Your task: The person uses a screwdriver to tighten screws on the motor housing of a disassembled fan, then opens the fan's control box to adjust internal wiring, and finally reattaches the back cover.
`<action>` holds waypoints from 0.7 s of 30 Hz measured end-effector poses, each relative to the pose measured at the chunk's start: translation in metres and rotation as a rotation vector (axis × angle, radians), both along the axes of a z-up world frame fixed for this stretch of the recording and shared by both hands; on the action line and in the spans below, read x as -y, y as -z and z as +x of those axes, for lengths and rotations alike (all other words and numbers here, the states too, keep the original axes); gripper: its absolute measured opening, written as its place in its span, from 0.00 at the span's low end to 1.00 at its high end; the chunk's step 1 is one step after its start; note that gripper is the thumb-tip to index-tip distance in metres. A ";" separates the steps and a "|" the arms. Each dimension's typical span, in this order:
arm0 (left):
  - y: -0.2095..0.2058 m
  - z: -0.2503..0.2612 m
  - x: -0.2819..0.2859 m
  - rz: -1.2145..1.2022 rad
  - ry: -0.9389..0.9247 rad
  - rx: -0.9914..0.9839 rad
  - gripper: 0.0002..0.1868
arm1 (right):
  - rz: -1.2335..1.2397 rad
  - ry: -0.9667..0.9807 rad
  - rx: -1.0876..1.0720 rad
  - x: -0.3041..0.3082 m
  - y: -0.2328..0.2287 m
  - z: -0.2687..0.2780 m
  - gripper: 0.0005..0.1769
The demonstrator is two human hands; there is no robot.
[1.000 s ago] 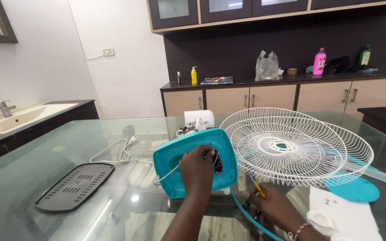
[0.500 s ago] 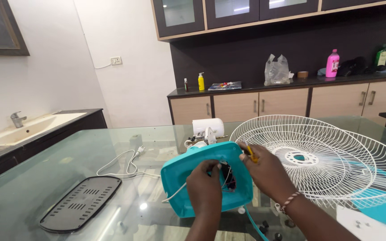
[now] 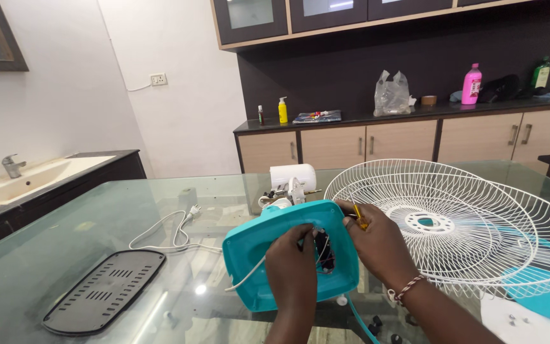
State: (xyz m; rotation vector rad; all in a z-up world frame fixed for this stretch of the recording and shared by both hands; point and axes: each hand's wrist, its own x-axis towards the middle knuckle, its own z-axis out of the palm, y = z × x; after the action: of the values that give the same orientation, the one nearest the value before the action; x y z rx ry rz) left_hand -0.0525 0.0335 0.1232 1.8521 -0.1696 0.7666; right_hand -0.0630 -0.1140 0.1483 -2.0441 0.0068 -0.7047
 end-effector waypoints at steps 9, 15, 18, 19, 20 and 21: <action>-0.001 -0.005 -0.003 0.065 -0.060 -0.060 0.10 | -0.152 0.102 0.417 -0.016 0.015 -0.010 0.12; -0.002 -0.005 -0.002 0.070 -0.054 -0.081 0.10 | -0.198 0.107 0.201 -0.019 0.017 -0.012 0.14; -0.002 -0.005 -0.002 0.086 -0.052 -0.100 0.10 | -0.203 0.070 0.134 -0.019 0.015 -0.009 0.14; -0.002 -0.005 -0.001 0.092 -0.049 -0.110 0.10 | -0.205 0.051 0.109 -0.019 0.014 -0.008 0.14; -0.002 -0.005 -0.002 0.083 -0.049 -0.113 0.10 | -0.191 0.057 0.066 -0.020 0.014 -0.008 0.14; -0.002 -0.004 -0.001 0.071 -0.047 -0.114 0.10 | -0.178 0.064 0.023 -0.022 0.014 -0.007 0.13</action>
State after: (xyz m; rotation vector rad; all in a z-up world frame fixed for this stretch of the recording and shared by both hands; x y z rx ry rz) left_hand -0.0566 0.0348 0.1250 1.9680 -0.0813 0.6927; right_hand -0.0698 -0.0922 0.1343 -2.2136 -0.0037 -0.7924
